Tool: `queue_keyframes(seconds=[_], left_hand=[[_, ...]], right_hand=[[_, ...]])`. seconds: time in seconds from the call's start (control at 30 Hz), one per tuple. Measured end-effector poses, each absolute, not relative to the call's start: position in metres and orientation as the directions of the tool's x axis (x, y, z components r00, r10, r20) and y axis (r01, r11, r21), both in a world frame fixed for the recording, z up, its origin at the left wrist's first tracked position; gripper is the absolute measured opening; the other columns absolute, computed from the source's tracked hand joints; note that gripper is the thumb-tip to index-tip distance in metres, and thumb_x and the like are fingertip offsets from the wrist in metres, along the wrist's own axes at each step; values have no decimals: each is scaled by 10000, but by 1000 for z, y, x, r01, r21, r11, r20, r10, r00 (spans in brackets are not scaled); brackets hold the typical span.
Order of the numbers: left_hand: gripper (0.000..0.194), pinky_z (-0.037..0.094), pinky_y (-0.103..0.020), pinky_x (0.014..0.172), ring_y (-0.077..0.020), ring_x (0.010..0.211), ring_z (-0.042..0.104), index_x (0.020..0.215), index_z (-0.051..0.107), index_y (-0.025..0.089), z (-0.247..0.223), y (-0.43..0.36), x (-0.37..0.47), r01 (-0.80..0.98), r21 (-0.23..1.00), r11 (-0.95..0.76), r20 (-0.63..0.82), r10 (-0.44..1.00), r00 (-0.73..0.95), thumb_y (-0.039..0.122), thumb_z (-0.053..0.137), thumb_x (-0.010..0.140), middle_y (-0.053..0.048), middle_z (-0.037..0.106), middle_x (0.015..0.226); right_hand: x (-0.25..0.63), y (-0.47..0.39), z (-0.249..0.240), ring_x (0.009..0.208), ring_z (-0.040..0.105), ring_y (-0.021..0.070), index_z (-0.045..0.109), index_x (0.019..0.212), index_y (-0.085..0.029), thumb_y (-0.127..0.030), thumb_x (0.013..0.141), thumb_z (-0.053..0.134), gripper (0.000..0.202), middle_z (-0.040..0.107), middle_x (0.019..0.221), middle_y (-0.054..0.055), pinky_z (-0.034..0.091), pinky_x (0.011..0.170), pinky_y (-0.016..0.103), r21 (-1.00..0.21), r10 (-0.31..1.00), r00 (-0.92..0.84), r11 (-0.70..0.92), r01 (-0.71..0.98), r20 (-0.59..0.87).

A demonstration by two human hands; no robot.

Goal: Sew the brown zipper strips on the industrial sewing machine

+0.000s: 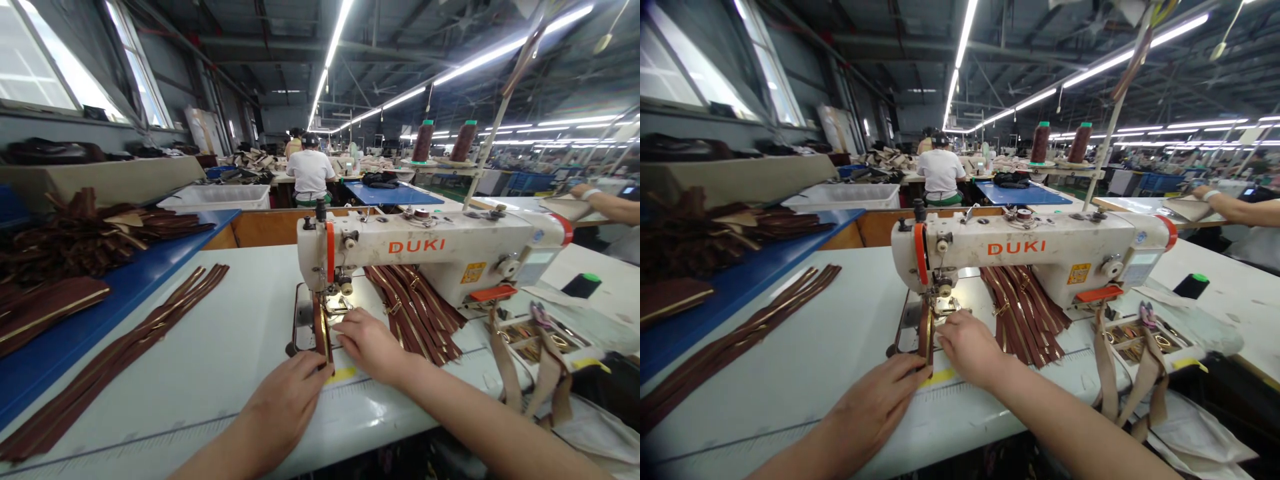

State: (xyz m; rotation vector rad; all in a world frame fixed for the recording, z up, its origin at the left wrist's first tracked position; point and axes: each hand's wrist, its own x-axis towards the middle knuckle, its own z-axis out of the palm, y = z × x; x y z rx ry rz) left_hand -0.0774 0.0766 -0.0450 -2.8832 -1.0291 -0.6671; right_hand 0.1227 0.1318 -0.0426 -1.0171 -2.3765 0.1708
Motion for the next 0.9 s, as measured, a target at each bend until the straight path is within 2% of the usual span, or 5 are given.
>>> queue_keyframes(seconds=[0.23, 0.5, 0.67, 0.9], left_hand=[[342, 487, -362, 916, -215, 1013, 555, 1134, 558, 185, -46, 77, -78, 600, 157, -784, 395, 607, 690, 62, 395, 859, -82, 599, 1096], [391, 493, -370, 918, -216, 1011, 565, 1206, 539, 201, -46, 79, -78, 590, 150, -793, 410, 593, 693, 72, 393, 866, -75, 612, 1093], [347, 486, -355, 931, -214, 1009, 565, 1156, 572, 192, -49, 79, -78, 597, 137, -790, 413, 593, 691, 86, 411, 868, -75, 618, 1083], [357, 492, -350, 925, -207, 1012, 565, 1173, 558, 204, -48, 80, -79, 594, 141, -792, 418, 592, 689, 89, 420, 865, -71, 605, 1102]], right_hand=[[109, 148, -52, 855, 507, 188, 629, 827, -164, -180, 887, 516, 130, 598, 814, 44, 429, 759, 287, -179, 694, -590, 697, 694, 412], [109, 142, -50, 784, 494, 185, 614, 771, -154, -168, 903, 496, 177, 590, 774, 52, 413, 714, 285, -59, 626, -667, 745, 664, 405], [109, 139, -52, 768, 490, 187, 625, 744, -162, -186, 898, 497, 201, 586, 755, 43, 411, 701, 293, -61, 593, -670, 768, 638, 446], [108, 137, -52, 793, 501, 187, 655, 778, -160, -208, 872, 555, 145, 598, 762, 38, 414, 721, 295, -150, 643, -625, 740, 656, 443]])
